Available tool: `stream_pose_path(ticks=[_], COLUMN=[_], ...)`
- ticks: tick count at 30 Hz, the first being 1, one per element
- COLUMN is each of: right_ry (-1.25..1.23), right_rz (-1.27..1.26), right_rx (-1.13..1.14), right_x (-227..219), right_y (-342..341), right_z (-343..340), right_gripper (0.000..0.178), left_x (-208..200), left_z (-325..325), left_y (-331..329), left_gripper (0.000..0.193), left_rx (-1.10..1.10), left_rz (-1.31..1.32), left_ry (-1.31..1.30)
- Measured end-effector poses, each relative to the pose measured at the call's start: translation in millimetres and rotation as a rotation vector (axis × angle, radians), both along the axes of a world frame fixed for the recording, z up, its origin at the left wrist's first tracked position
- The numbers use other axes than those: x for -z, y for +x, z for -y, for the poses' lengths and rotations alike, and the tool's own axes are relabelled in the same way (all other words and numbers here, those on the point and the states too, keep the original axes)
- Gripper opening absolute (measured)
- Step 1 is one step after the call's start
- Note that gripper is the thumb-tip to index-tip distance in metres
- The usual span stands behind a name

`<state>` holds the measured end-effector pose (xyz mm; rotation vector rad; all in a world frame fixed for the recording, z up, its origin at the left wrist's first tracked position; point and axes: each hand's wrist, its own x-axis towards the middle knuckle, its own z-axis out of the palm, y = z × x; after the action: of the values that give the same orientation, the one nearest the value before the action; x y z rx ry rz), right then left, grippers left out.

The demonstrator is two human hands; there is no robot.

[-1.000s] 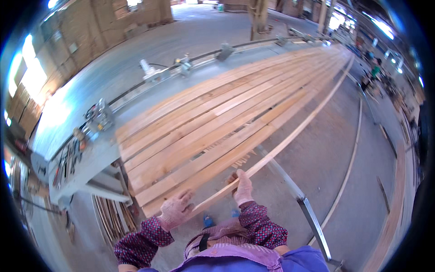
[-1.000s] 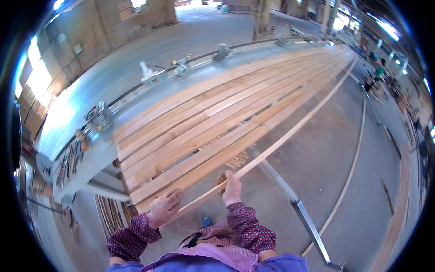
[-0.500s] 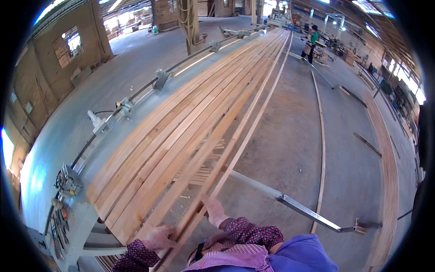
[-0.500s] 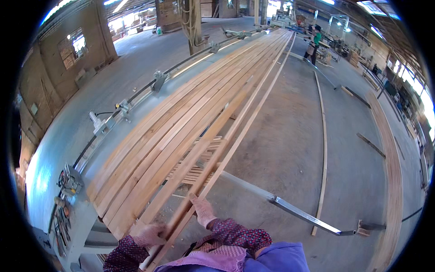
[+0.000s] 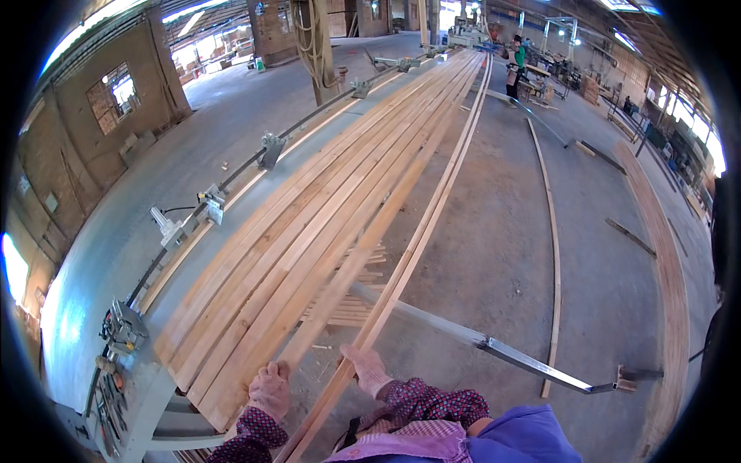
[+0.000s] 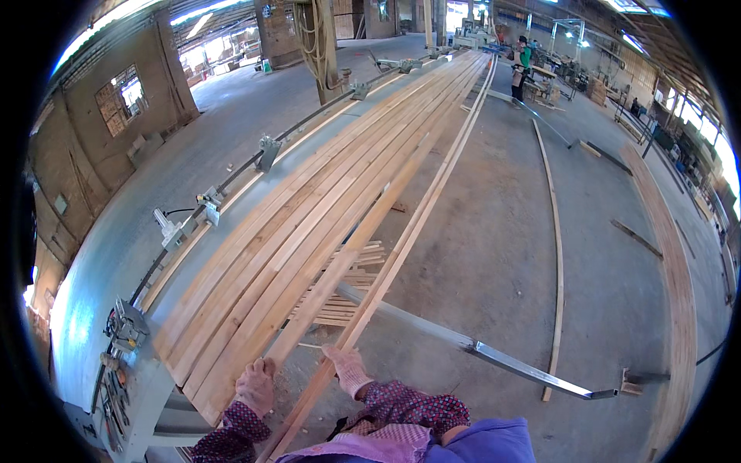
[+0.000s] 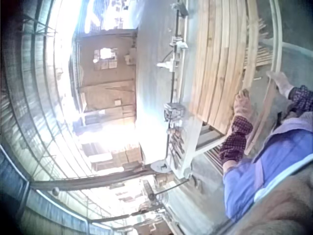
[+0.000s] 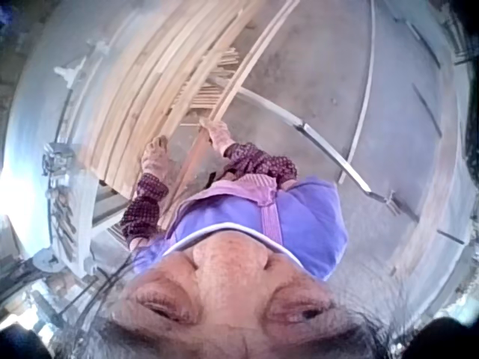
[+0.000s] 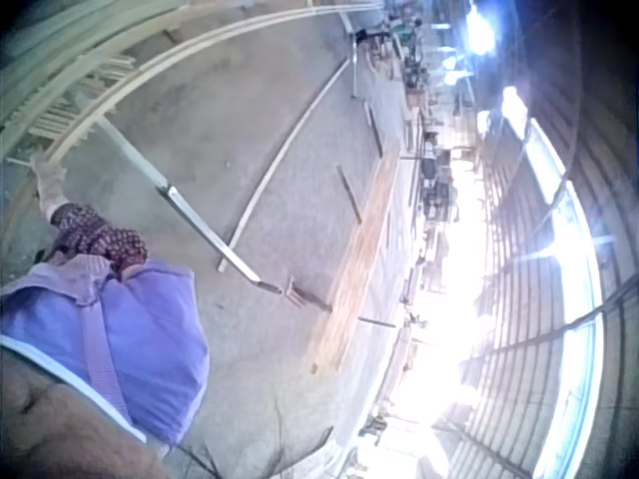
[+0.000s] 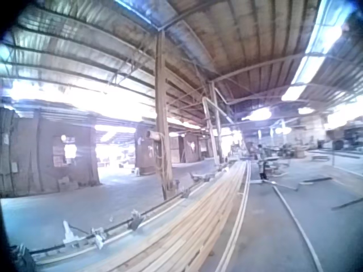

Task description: The person picks up long, thin wooden planks from a pile on the floor and carries them to a metal rack. They place the planks onto the rack one by one, stacking them neatly. The person repeats this process multiple times, moving back and forth between the floor pile and the rack.

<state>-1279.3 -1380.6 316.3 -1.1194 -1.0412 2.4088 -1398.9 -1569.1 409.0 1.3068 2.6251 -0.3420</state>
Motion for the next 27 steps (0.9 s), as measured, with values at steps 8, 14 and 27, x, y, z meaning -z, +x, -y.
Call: stream_pose_path(ticks=[8, 14, 27], right_ry=[0.024, -0.001, 0.045], right_rz=[0.101, 0.014, 0.076], right_rx=[0.053, 0.121, 0.076], right_x=[-6.5, -17.3, -14.5], right_y=[-8.2, -14.7, -25.1], right_z=[1.7, 4.9, 6.4], right_gripper=[0.043, 0.042, 0.048], left_x=[-10.6, -4.5, 2.7], left_z=[7.8, -1.2, 22.9], left_y=[-8.3, -15.3, -61.3], left_gripper=[0.047, 0.054, 0.049], left_rx=[-0.224, -0.134, -0.241], left_rz=[1.310, 0.513, 0.332], left_ry=[0.247, 0.178, -0.157])
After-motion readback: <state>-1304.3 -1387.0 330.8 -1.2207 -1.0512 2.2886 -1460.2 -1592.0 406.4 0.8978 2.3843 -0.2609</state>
